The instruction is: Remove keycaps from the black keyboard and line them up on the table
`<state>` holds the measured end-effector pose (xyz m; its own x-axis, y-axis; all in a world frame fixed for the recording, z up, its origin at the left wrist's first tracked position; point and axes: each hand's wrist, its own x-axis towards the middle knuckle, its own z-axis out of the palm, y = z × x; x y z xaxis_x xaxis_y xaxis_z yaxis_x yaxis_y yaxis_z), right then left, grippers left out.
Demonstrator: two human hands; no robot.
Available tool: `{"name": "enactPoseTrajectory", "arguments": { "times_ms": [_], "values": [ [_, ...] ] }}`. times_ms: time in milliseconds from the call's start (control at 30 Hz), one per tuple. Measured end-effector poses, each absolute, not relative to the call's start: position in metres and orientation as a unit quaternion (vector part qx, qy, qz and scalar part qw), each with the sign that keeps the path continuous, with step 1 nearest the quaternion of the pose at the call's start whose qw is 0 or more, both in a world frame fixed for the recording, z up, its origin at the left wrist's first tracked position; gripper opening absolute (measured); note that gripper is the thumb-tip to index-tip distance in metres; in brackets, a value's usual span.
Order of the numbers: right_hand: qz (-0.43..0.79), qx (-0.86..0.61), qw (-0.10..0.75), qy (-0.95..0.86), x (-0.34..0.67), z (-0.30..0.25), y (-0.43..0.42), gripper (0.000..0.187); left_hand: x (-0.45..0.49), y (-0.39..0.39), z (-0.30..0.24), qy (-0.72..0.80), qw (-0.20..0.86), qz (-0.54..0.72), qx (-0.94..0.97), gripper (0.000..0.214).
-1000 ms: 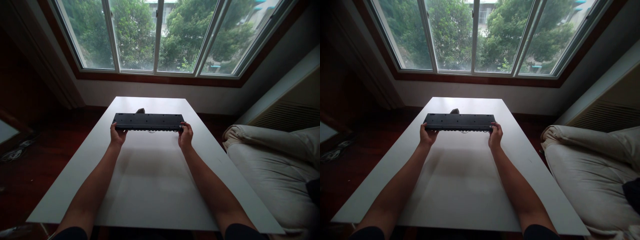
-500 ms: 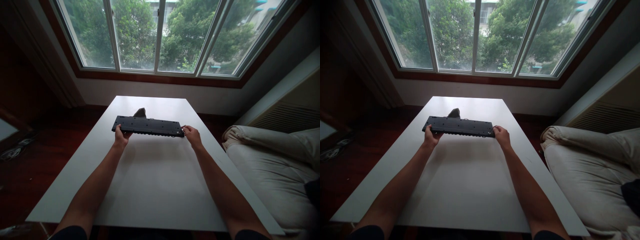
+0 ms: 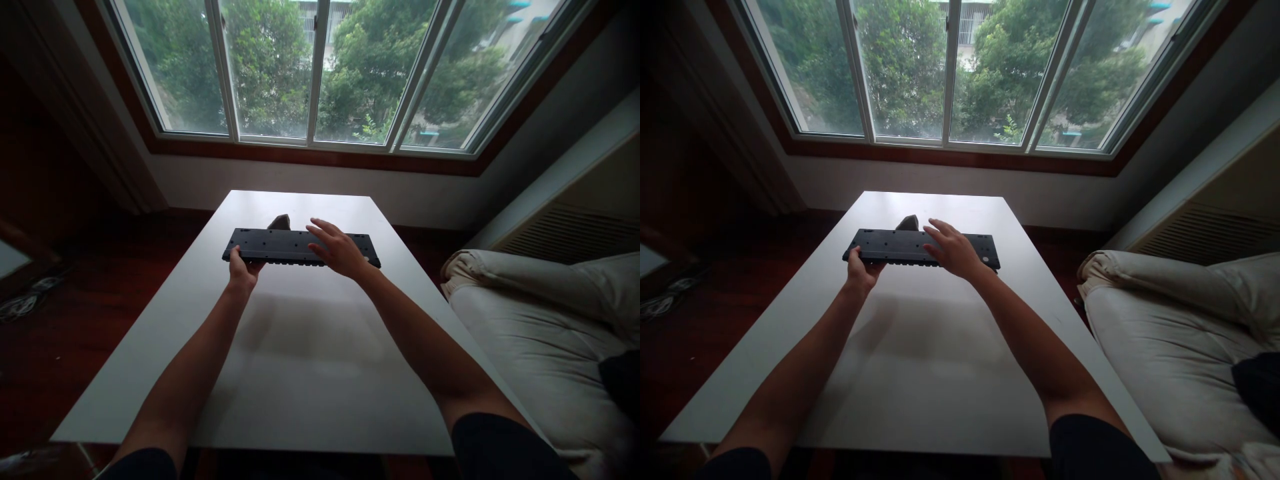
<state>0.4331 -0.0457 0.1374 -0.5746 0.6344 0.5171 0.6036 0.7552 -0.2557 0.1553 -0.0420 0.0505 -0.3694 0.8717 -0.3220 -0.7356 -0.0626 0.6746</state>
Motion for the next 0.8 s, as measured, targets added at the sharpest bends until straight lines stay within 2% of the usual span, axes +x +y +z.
{"name": "enactPoseTrajectory", "arguments": {
  "times_ms": [167, 333, 400, 500, 567, 633, 733, 800],
  "values": [
    [-0.019, -0.312, 0.27, -0.911, 0.405, 0.15, -0.033, 0.077, 0.152, -0.046, 0.059, 0.405, 0.539, 0.731, 0.107, 0.042],
    [0.05, -0.334, 0.112, -0.934, 0.382, 0.106, -0.028, 0.098, 0.15, -0.047, 0.061, 0.4, 0.544, 0.733, 0.084, 0.042],
    [0.044, -0.34, 0.129, -0.93, 0.379, 0.099, -0.029, 0.099, 0.149, -0.047, 0.06, 0.408, 0.543, 0.73, 0.079, 0.042],
    [-0.007, -0.349, 0.23, -0.908, 0.378, 0.112, -0.033, 0.091, 0.146, -0.046, 0.058, 0.408, 0.541, 0.73, 0.094, 0.043],
    [-0.025, -0.353, 0.26, -0.898, 0.376, 0.122, -0.034, 0.088, 0.145, -0.046, 0.059, 0.4, 0.541, 0.733, 0.1, 0.043],
    [-0.017, -0.349, 0.227, -0.909, 0.372, 0.121, -0.035, 0.089, 0.145, -0.048, 0.061, 0.39, 0.542, 0.738, 0.097, 0.042],
    [0.015, -0.337, 0.126, -0.933, 0.364, 0.104, -0.035, 0.097, 0.145, -0.05, 0.065, 0.374, 0.557, 0.737, 0.085, 0.04],
    [0.014, -0.338, 0.12, -0.933, 0.363, 0.097, -0.035, 0.097, 0.145, -0.052, 0.067, 0.362, 0.571, 0.733, 0.066, 0.038]
  ]
}}
